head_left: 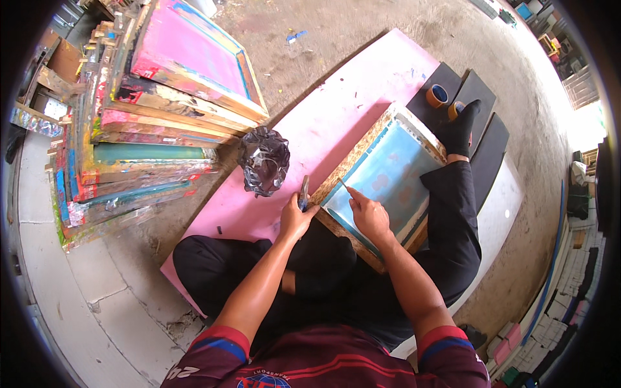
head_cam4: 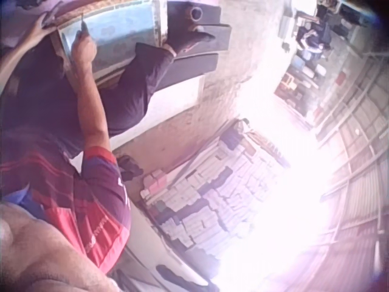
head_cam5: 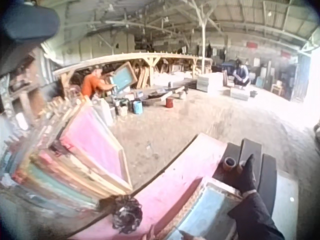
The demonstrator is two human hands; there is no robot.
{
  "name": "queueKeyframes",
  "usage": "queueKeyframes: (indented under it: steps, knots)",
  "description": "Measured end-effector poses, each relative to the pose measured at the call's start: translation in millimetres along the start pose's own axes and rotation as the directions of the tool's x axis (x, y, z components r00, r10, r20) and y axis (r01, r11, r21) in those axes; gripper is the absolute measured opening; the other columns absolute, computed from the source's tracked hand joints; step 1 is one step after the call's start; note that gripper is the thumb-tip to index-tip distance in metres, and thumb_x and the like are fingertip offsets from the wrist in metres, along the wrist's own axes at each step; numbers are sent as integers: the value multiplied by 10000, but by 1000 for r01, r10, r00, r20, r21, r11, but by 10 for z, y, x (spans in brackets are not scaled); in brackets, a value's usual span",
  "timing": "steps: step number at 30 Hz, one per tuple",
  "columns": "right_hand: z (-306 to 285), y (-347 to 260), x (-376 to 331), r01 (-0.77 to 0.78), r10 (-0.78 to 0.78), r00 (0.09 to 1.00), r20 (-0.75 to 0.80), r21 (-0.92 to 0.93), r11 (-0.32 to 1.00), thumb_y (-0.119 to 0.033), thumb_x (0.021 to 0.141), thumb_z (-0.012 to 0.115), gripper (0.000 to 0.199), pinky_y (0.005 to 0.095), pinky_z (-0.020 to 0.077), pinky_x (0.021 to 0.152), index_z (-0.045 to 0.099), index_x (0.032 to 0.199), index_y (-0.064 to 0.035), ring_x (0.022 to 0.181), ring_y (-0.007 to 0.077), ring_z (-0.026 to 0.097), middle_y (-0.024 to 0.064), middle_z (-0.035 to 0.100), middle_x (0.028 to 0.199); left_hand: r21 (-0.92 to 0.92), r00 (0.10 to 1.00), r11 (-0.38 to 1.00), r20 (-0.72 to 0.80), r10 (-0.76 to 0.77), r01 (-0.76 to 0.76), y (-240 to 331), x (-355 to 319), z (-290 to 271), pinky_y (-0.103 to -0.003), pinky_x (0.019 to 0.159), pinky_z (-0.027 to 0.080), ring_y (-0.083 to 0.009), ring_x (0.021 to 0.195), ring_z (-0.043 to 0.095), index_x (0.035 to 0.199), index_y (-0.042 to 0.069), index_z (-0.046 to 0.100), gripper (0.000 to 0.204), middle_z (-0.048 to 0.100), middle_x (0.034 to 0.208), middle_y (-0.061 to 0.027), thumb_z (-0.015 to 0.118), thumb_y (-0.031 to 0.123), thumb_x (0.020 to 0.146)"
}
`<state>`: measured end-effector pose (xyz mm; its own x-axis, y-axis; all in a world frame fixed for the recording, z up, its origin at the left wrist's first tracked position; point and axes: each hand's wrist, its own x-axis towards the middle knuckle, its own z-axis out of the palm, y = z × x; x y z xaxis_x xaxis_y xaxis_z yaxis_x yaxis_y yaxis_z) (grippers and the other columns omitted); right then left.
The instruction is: The person sits on the floor and uses a utility knife to trim excess screen mesh from a wooden frame. They hold the frame steady with one hand and carefully cut along the edge with the other, removing small strips of mesh.
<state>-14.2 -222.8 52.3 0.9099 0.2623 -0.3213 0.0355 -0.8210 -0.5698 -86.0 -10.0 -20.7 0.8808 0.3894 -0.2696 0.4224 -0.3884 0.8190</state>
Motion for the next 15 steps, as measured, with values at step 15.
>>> queueKeyframes:
  steps: [15]
  knots:
    - [34, -334, 117, -80, 118, 988, 99, -320, 944, -251, 1044, 561, 404, 542, 588, 766, 634, 1442, -243, 817, 443, 730, 219, 751, 870, -3, 998, 1000, 60, 0, 0, 28, -28, -34, -473, 898, 544, -434, 1070, 712, 1247, 25, 684, 457, 752, 1098, -239, 853, 201, 861]
